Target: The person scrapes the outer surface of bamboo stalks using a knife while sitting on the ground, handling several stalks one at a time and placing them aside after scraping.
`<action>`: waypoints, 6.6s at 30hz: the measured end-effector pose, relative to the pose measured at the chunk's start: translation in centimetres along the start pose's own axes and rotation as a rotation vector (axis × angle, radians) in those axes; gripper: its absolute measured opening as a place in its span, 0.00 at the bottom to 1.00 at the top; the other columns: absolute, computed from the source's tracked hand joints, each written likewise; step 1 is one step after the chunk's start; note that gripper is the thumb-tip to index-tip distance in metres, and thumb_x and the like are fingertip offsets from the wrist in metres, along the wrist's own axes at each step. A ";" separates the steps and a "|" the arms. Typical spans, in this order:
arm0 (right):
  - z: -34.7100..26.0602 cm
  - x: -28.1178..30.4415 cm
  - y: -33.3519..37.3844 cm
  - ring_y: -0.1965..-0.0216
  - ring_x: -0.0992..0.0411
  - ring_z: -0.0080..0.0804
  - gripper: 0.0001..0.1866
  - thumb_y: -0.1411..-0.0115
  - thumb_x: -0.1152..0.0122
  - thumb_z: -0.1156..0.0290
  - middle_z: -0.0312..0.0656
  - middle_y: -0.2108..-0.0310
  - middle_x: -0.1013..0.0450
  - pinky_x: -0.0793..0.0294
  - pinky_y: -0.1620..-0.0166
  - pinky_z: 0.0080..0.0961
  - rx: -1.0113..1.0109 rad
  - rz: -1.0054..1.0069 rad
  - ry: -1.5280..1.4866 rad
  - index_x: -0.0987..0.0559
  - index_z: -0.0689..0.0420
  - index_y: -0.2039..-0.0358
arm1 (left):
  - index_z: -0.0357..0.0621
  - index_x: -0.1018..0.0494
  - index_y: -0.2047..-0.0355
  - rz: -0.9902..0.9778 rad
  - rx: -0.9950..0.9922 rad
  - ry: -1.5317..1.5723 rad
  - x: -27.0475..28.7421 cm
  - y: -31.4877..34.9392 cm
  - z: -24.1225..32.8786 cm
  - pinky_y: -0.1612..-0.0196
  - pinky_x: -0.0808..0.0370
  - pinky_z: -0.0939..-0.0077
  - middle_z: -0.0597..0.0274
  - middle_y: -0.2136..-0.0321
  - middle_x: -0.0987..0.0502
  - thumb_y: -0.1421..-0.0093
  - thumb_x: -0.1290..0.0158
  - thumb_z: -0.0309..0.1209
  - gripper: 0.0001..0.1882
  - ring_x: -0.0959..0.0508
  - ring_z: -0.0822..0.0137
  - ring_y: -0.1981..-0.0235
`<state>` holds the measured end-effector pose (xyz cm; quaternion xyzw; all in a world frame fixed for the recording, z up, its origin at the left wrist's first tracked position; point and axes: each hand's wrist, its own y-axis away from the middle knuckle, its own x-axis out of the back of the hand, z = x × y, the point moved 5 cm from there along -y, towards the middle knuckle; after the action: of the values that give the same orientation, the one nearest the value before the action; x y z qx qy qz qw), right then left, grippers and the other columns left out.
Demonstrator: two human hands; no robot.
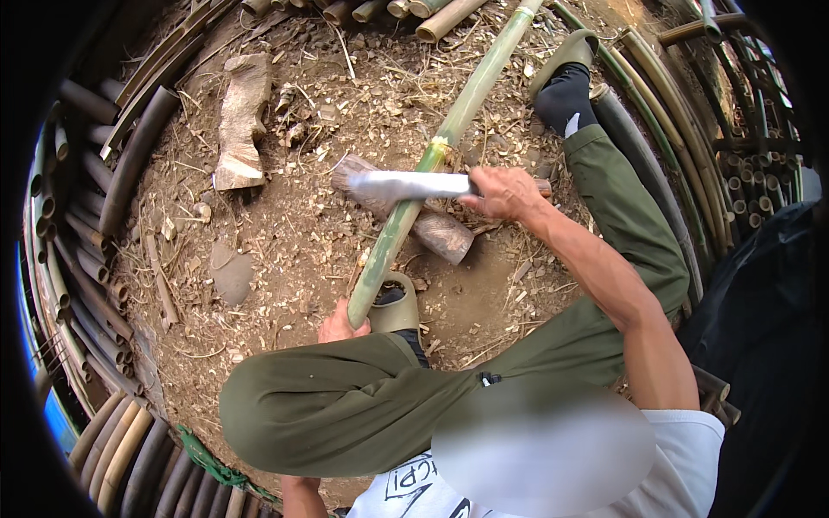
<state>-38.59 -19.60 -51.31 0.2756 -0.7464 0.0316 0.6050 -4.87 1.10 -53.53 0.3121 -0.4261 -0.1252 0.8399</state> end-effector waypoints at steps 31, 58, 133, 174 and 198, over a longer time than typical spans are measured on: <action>0.8 1.3 -0.4 0.79 0.25 0.41 0.29 0.32 0.57 0.39 0.46 0.78 0.25 0.23 0.72 0.42 -0.285 -0.173 -0.082 0.28 0.57 0.62 | 0.41 0.33 0.44 0.249 -0.026 -0.109 -0.5 1.9 -0.9 0.55 0.24 0.54 0.44 0.53 0.23 0.44 0.38 0.41 0.31 0.21 0.43 0.55; -5.2 -2.0 -0.1 0.80 0.28 0.34 0.31 0.35 0.54 0.35 0.43 0.77 0.26 0.26 0.78 0.34 0.099 -0.314 -0.016 0.28 0.55 0.67 | 0.48 0.32 0.45 0.220 0.029 -0.021 -1.0 2.2 -0.6 0.58 0.25 0.50 0.44 0.56 0.22 0.42 0.40 0.45 0.28 0.20 0.41 0.57; -11.9 -5.1 4.8 0.83 0.30 0.20 0.13 0.28 0.51 0.62 0.34 0.79 0.30 0.28 0.81 0.21 -0.593 -0.161 -1.183 0.27 0.60 0.63 | 0.40 0.29 0.69 0.436 -0.235 -0.212 3.4 6.1 -8.5 0.70 0.30 0.59 0.53 0.74 0.30 0.51 0.36 0.35 0.16 0.26 0.51 0.71; -8.5 -3.2 4.2 0.81 0.28 0.20 0.12 0.29 0.52 0.64 0.37 0.76 0.27 0.24 0.80 0.20 -0.677 -0.057 -1.315 0.28 0.62 0.61 | 0.42 0.28 0.64 0.401 -0.176 -0.197 6.0 7.2 -5.8 0.71 0.30 0.54 0.53 0.73 0.24 0.46 0.37 0.41 0.18 0.23 0.51 0.72; -11.4 -5.4 4.6 0.82 0.31 0.19 0.14 0.29 0.50 0.61 0.33 0.80 0.30 0.28 0.80 0.21 -0.608 -0.095 -1.262 0.27 0.59 0.64 | 0.40 0.27 0.62 0.400 -0.161 -0.182 4.4 8.1 -5.5 0.70 0.29 0.54 0.52 0.70 0.23 0.46 0.37 0.41 0.20 0.22 0.51 0.71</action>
<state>-29.98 -9.36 -51.97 0.0921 -0.9178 -0.3710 0.1070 1.70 7.52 -48.03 0.1409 -0.5420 -0.0172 0.8283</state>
